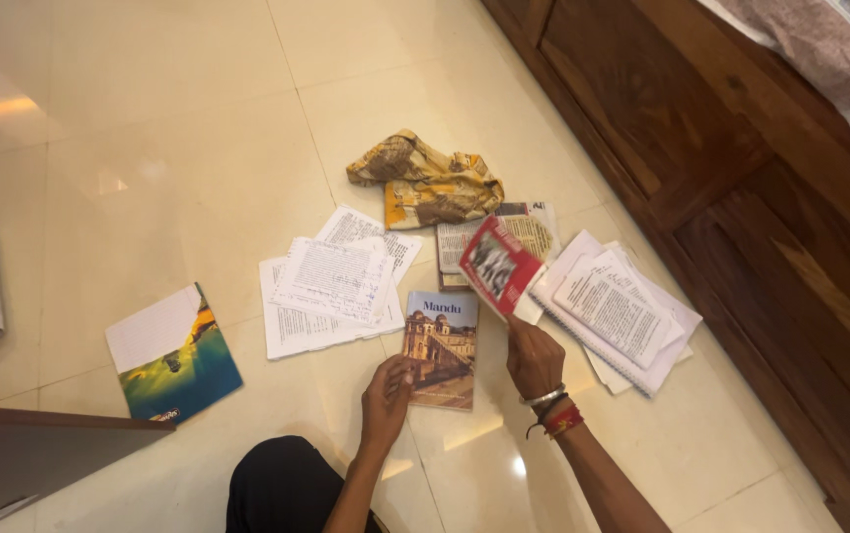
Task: The person sits on the floor and organizes scattered papers and books. They pick up loose sheets, fold them, and place them into a wooden cabinet shelf alongside other books and documents.
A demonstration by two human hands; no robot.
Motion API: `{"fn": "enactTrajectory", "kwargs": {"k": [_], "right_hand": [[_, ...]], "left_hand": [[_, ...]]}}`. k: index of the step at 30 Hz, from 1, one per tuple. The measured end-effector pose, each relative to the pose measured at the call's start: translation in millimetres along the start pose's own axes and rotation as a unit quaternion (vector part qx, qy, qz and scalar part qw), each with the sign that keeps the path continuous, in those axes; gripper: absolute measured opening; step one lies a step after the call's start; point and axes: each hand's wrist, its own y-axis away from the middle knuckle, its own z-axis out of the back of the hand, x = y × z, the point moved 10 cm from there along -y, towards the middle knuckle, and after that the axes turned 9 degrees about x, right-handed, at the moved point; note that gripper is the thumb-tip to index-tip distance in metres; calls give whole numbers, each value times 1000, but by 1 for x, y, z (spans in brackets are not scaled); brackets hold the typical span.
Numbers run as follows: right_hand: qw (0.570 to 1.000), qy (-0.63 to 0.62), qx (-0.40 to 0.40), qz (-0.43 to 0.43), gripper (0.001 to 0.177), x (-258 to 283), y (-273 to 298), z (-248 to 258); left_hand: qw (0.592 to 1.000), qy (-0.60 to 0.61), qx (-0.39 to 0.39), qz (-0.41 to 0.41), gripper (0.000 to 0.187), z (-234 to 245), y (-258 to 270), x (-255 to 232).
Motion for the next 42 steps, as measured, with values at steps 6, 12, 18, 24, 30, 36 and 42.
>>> {"fn": "enactTrajectory", "kwargs": {"k": [6,12,18,24,30,36,42], "right_hand": [[986,-118,41,114,13,64,-37,43],[898,-376,229,-19,18,75,-65,14],[690,-636,298,-173,25,98,-84,-57],[542,-702,414,-205,61,200,-33,-108],[605,-621,497,-31,76,346,26,-107],[587,-571,573,-7,72,477,65,-125],[464,-618,618,147,71,598,104,-105]], "left_hand": [[993,-4,-57,-100,71,39,-13,-36],[973,-171,38,-151,66,75,-9,-123],[982,178,59,32,34,101,69,-128],[975,188,-115,-31,36,175,162,-134],[930,241,-274,-42,47,246,283,-112],[916,156,-356,-101,62,290,406,-129],[792,173,-547,-210,63,336,514,-146]]}}
